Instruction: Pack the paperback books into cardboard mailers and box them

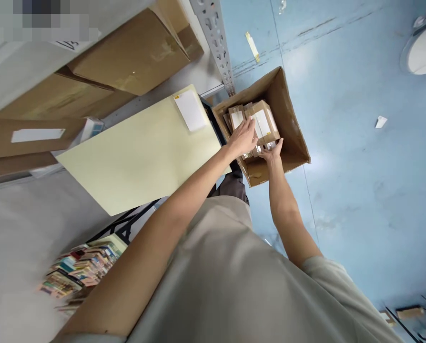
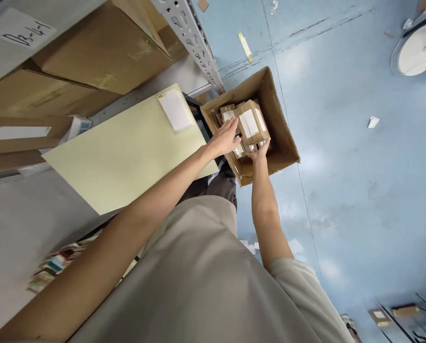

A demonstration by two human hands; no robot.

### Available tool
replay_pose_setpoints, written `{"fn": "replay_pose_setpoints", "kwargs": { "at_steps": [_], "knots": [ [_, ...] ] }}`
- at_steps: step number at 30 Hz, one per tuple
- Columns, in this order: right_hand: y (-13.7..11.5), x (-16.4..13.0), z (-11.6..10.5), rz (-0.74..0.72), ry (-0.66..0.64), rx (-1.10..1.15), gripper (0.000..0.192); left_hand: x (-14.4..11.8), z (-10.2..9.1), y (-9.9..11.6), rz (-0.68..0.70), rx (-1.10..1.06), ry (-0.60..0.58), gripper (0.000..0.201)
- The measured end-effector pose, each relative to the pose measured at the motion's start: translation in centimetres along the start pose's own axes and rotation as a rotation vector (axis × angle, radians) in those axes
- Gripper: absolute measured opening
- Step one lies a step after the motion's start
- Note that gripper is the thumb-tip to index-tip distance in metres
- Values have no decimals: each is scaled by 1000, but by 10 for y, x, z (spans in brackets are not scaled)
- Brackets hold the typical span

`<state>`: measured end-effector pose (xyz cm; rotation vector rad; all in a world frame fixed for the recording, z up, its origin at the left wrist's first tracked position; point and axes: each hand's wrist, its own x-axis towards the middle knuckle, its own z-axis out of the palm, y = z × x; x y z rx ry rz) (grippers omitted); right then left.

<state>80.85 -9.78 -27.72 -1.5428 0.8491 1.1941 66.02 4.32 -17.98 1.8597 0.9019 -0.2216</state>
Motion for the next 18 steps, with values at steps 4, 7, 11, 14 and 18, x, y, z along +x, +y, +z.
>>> {"fn": "replay_pose_setpoints", "kwargs": {
  "at_steps": [4,7,11,14,18],
  "knots": [
    [11,6,13,116,44,-68,72,-97,-18,-26,-75,-15,66,71],
    [24,-9,0,77,-51,-138,57,-174,-21,-52,-201,-56,147,61],
    [35,-31,-22,70,-93,-207,47,-248,-14,-81,-355,-201,277,47],
    [38,-42,-28,78,-67,-250,43,-275,-5,-91,-377,-315,390,41],
    [38,-53,-23,54,-38,-289,36,-287,0,-88,-318,-434,448,43]
  ]
}}
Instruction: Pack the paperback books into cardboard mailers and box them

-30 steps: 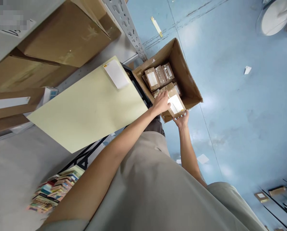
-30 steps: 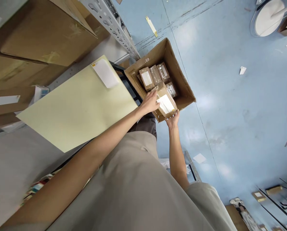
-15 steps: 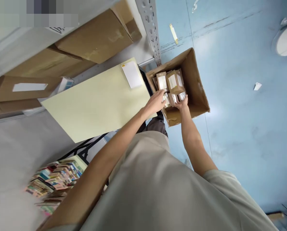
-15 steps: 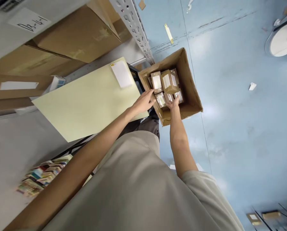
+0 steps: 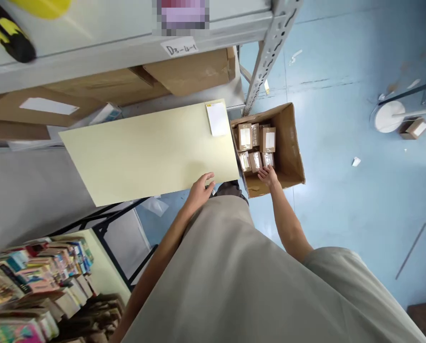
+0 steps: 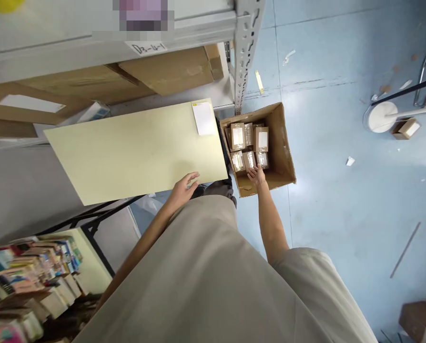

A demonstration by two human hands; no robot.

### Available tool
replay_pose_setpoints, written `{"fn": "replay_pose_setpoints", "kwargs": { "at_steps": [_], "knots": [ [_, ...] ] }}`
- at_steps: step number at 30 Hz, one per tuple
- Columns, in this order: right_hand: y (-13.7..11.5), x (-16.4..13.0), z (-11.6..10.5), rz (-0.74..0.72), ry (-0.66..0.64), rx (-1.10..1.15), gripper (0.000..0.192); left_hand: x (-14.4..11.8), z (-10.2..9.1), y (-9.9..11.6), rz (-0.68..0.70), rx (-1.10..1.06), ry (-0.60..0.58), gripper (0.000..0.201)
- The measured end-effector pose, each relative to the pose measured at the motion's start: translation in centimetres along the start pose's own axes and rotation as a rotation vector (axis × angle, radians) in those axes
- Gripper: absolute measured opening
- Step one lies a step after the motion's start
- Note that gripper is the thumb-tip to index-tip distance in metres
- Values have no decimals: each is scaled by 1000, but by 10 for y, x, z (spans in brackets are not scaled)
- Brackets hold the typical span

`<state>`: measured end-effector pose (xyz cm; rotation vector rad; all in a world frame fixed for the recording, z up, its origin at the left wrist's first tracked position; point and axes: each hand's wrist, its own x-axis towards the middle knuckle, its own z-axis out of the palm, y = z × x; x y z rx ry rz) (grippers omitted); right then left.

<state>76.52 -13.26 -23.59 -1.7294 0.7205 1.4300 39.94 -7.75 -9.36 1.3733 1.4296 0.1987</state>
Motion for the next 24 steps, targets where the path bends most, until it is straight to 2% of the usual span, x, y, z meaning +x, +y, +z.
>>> {"fn": "replay_pose_setpoints", "kwargs": {
  "at_steps": [4,7,10,14,17,19,24],
  "knots": [
    [-2,-20,21,-34,-19,-22,30,-8,-8,7,28,-95,14,41],
    [-2,-46,51,-66,-104,-40,23,-14,-25,9,54,-177,78,37],
    [1,-81,91,-129,-216,-38,14,-21,-51,6,113,-250,150,29],
    [21,-141,146,-233,-387,32,16,-40,-102,-8,208,-367,268,22],
    [54,-190,186,-256,-477,-9,13,-66,-147,-29,287,-439,361,19],
    [85,-220,214,-263,-545,-65,13,-88,-178,-48,327,-474,423,18],
    [190,-279,289,-245,-731,-230,13,-156,-244,-117,313,-534,634,20]
  ]
}}
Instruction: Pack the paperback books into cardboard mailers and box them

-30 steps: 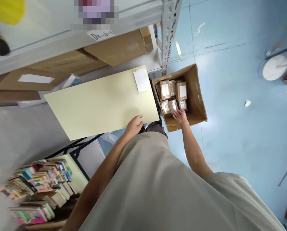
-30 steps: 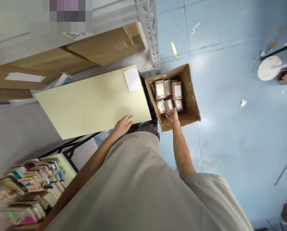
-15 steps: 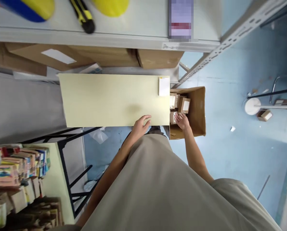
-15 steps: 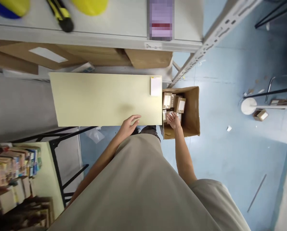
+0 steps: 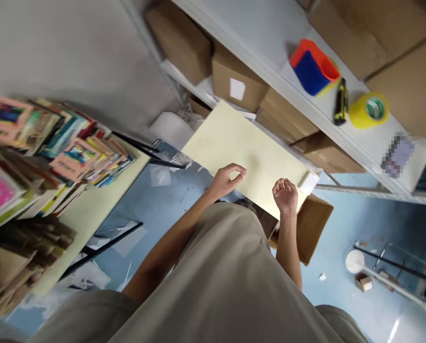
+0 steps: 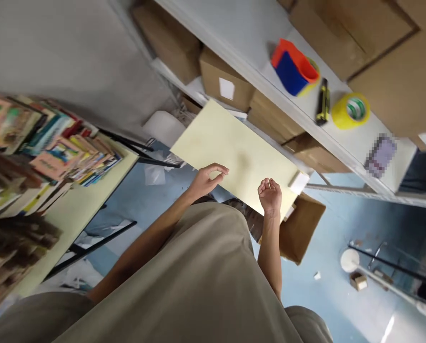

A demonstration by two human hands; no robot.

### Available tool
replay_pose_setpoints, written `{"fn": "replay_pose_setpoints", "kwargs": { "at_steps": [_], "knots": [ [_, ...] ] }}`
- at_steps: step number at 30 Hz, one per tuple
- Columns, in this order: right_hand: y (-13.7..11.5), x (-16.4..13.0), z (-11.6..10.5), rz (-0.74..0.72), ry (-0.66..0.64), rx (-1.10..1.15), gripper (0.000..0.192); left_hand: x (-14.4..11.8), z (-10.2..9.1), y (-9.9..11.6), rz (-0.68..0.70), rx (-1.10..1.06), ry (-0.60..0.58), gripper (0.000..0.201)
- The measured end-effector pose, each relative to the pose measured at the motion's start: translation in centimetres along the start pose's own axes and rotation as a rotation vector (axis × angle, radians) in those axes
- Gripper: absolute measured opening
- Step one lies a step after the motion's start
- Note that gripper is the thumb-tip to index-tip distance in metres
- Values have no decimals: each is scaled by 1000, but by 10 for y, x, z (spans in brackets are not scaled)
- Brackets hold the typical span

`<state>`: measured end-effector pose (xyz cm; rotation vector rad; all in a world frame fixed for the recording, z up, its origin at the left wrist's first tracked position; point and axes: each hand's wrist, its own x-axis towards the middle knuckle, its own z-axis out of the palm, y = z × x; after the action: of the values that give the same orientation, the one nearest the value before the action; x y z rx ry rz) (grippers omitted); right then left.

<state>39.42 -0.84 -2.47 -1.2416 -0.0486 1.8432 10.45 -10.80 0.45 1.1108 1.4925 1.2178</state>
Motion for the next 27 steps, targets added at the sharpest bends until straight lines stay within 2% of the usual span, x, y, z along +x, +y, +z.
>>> {"fn": "replay_pose_setpoints", "kwargs": {
  "at_steps": [4,7,10,13,19,22,25,27],
  "knots": [
    [68,7,94,141,-143,-266,14,-30,-85,-17,-39,-8,265,15],
    [114,17,159,220,-236,-510,11,-56,-135,-32,-86,-36,476,14],
    [158,27,220,300,-304,-668,9,-82,-172,-46,-166,-74,653,13],
    [206,35,277,415,-375,-731,9,-105,-205,-58,-264,-120,821,13],
    [326,39,374,593,-516,-896,6,-142,-278,-75,-399,-128,1102,29],
    [387,32,409,571,-721,-1090,21,-152,-314,-84,-510,-35,1233,38],
    [443,26,435,477,-1069,-1274,38,-157,-343,-96,-633,79,1349,31],
    [479,25,450,402,-1263,-1345,49,-158,-355,-104,-690,101,1387,36]
  ]
}}
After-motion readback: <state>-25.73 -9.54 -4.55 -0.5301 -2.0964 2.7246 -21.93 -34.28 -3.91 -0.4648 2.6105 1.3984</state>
